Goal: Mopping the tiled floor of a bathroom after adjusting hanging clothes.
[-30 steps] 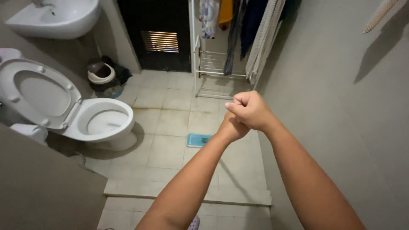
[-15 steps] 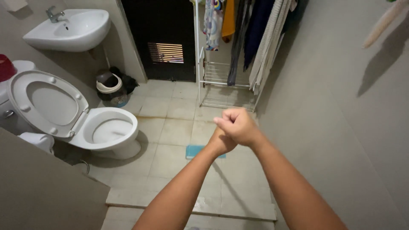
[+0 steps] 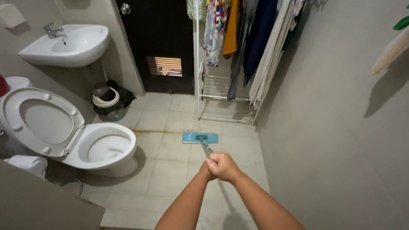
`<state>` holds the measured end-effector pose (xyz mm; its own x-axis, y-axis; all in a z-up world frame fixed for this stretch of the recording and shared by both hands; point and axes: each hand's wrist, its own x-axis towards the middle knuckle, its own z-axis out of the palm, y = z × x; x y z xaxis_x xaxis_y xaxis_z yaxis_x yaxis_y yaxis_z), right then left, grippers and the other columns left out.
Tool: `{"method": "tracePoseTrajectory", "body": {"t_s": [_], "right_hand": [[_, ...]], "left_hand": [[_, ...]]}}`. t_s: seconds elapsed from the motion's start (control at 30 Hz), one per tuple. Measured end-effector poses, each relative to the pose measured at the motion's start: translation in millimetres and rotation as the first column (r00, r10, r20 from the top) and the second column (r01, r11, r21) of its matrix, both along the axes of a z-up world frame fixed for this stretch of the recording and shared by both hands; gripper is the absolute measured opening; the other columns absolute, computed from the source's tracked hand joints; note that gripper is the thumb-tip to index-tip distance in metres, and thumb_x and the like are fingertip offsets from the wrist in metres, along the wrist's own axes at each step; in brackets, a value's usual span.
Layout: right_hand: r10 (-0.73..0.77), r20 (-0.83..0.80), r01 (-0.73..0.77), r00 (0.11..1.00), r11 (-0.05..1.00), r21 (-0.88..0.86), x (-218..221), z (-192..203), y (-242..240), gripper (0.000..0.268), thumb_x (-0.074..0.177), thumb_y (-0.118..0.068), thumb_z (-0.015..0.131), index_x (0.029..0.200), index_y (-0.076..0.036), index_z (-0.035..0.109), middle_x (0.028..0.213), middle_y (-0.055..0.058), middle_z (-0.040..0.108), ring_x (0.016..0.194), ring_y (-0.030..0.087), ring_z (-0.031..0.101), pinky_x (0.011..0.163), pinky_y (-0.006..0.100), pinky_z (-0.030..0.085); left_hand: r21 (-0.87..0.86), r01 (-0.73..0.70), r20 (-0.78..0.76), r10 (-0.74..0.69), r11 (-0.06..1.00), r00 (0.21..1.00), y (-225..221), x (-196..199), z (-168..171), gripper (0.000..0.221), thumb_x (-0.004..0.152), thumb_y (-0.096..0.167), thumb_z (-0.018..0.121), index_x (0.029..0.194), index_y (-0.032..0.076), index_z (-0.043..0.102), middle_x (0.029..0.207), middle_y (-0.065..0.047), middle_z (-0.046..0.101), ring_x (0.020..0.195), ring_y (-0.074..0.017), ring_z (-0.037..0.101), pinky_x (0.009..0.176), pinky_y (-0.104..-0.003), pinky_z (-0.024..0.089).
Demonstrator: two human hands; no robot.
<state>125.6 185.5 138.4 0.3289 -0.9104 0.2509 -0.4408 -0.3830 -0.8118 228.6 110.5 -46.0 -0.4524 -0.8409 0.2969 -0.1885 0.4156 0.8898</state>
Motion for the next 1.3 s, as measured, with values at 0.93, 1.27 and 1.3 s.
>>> {"method": "tracePoseTrajectory", "body": {"t_s": [0.93,1.27,1.3], "right_hand": [[0.069,0.046,-0.07,0.997,0.997,0.031,-87.2,93.6,-1.0,0.049,0.087,-0.022,0.076,0.057,-0.005,0.041,0.054,-0.003,0.036,0.055,0.009,0.033,0.046,0.032,0.03],[-0.038,0.251,0.005,0.967,0.991,0.13,-77.2,6.6,-43.5,0.046,0.089,-0.012,0.073,0.059,-0.008,0.037,0.059,-0.005,0.044,0.059,0.006,0.037,0.05,0.028,0.037],[-0.053,0.247,0.021,0.967,0.991,0.133,-75.5,2.0,-48.0,0.046,0.089,-0.01,0.073,0.059,-0.008,0.037,0.06,-0.005,0.041,0.06,0.007,0.035,0.05,0.028,0.035]], "left_hand": [[0.012,-0.263,0.389,0.238,0.965,0.89,56.4,-87.7,187.5,0.024,0.087,0.021,0.061,0.109,0.011,0.065,0.109,-0.012,0.073,0.102,-0.0337,0.069,0.077,-0.048,0.055],[0.058,-0.256,0.485,0.197,0.965,0.852,15.2,-66.9,158.9,0.028,0.085,0.025,0.065,0.11,0.013,0.069,0.123,-0.011,0.068,0.117,-0.033,0.062,0.091,-0.046,0.053],[0.15,-0.256,0.51,0.147,0.955,0.847,18.5,-60.0,177.3,0.027,0.088,0.027,0.064,0.111,0.015,0.07,0.125,-0.009,0.07,0.119,-0.0316,0.062,0.094,-0.044,0.054]]}}
